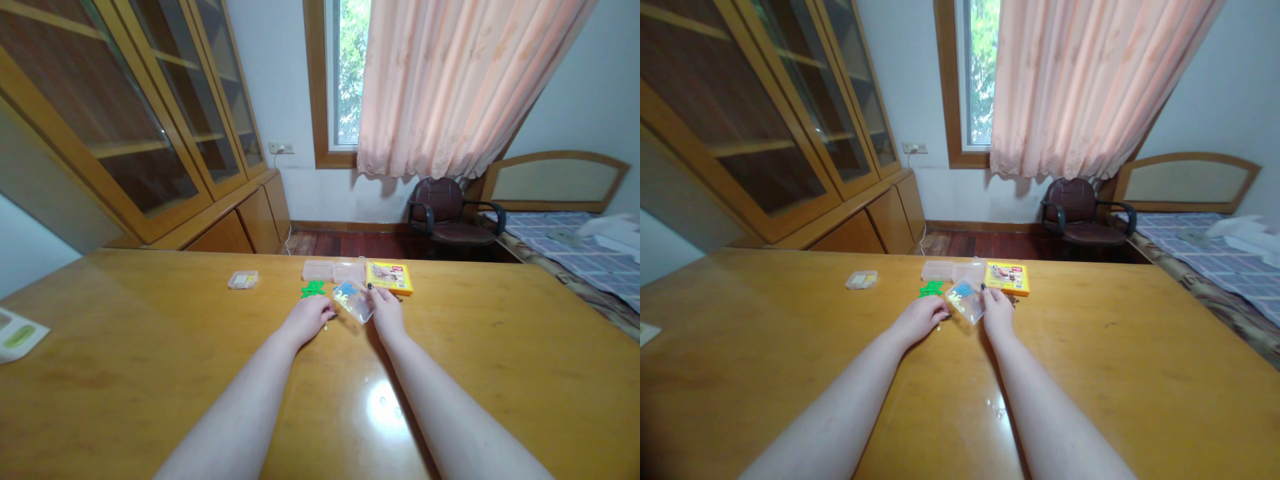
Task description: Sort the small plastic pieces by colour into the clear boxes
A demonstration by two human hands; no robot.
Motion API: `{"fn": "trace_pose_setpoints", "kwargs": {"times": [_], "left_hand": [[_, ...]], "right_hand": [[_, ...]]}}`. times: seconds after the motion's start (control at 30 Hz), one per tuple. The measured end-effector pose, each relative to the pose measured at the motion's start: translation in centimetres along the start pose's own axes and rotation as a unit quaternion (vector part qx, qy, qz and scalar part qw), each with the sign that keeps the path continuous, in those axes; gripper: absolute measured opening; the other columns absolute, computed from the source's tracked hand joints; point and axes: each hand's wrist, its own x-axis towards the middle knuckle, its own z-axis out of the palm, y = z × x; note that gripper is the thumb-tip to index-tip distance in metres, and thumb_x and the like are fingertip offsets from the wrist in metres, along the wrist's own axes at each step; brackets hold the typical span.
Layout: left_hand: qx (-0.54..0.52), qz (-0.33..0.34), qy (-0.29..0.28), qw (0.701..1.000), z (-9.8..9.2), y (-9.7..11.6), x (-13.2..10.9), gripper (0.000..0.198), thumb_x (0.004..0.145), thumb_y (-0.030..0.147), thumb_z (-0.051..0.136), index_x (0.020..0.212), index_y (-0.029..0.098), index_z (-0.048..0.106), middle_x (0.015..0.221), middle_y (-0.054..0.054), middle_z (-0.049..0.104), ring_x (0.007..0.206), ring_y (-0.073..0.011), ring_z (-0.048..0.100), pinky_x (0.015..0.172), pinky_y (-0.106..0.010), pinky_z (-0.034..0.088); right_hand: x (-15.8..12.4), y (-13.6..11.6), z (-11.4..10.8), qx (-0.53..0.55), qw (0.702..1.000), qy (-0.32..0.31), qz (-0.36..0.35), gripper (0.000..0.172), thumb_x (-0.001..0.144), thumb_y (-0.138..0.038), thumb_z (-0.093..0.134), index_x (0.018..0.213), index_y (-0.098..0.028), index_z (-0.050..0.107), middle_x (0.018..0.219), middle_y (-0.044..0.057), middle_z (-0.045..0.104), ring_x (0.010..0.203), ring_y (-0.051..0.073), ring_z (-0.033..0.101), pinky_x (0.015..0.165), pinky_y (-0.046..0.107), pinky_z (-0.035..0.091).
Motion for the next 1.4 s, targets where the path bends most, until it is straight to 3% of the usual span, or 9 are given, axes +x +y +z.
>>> {"fn": "trace_pose_setpoints", "kwargs": {"times": [0.57,0.63,0.73,0.83,0.93,1.0,1.27,1.4], "left_hand": [[-0.008,-0.009,0.023,1.000,0.3,-0.2,0.1,0.010,0.082,0.023,0.054,0.080,0.019,0.063,0.084,-0.003,0.066,0.078,-0.0164,0.059,0.069,-0.026,0.042],[-0.014,-0.031,0.057,0.998,0.3,-0.3,0.1,0.011,0.082,0.023,0.053,0.080,0.020,0.063,0.084,-0.003,0.066,0.078,-0.0168,0.059,0.069,-0.027,0.043],[-0.034,-0.052,0.168,0.984,0.0,-0.5,-0.1,0.012,0.084,0.024,0.051,0.083,0.019,0.062,0.086,-0.003,0.065,0.081,-0.0166,0.059,0.072,-0.027,0.045],[-0.055,0.011,0.235,0.970,-0.3,-0.3,-0.4,0.014,0.086,0.026,0.050,0.084,0.019,0.061,0.085,-0.003,0.064,0.083,-0.0155,0.058,0.076,-0.028,0.045],[-0.051,0.098,0.189,0.976,-0.2,0.1,-0.6,0.013,0.085,0.029,0.052,0.086,0.020,0.062,0.084,-0.002,0.065,0.082,-0.0150,0.058,0.079,-0.028,0.045],[-0.048,0.111,0.158,0.980,-0.1,0.3,-0.6,0.014,0.085,0.029,0.052,0.090,0.020,0.061,0.087,-0.002,0.065,0.082,-0.0151,0.059,0.080,-0.029,0.045],[-0.067,0.007,0.201,0.977,-0.9,-0.7,-0.6,0.016,0.087,0.023,0.042,0.092,0.018,0.056,0.091,-0.004,0.061,0.086,-0.0167,0.057,0.077,-0.029,0.046],[-0.075,0.003,0.147,0.986,-1.2,-0.9,-0.7,0.015,0.086,0.024,0.044,0.091,0.019,0.057,0.092,-0.003,0.062,0.087,-0.0169,0.057,0.079,-0.030,0.045]], "right_hand": [[-0.1,0.1,0.1,0.011,0.999,-0.032,0.001,0.027,0.066,-0.043,0.061,0.066,-0.016,0.064,0.063,0.003,0.063,0.061,0.017,0.055,0.060,0.027,0.041],[-0.1,0.1,0.1,0.006,0.999,-0.031,0.006,0.026,0.066,-0.042,0.061,0.065,-0.016,0.063,0.062,0.003,0.063,0.060,0.017,0.055,0.058,0.027,0.041],[0.1,0.3,0.1,-0.003,0.999,-0.034,0.010,0.027,0.066,-0.044,0.062,0.066,-0.017,0.063,0.061,0.002,0.063,0.059,0.017,0.055,0.058,0.027,0.041],[0.1,0.5,0.0,-0.029,0.999,-0.042,0.001,0.030,0.067,-0.046,0.061,0.067,-0.017,0.063,0.062,0.002,0.064,0.059,0.017,0.055,0.058,0.027,0.041],[0.0,0.4,0.0,-0.060,0.997,-0.048,-0.012,0.031,0.068,-0.047,0.060,0.066,-0.016,0.064,0.058,0.002,0.062,0.057,0.017,0.054,0.057,0.027,0.039],[-0.1,0.3,0.0,-0.063,0.997,-0.047,-0.014,0.032,0.068,-0.048,0.059,0.066,-0.016,0.064,0.057,0.002,0.062,0.056,0.017,0.053,0.056,0.027,0.038],[0.0,0.0,0.0,-0.025,1.000,-0.010,0.002,0.033,0.067,-0.048,0.059,0.066,-0.015,0.063,0.063,0.005,0.064,0.060,0.018,0.055,0.058,0.028,0.041],[0.0,-0.5,-0.1,-0.019,1.000,0.002,0.009,0.031,0.064,-0.046,0.061,0.064,-0.016,0.063,0.062,0.005,0.064,0.062,0.019,0.056,0.059,0.028,0.041]]}}
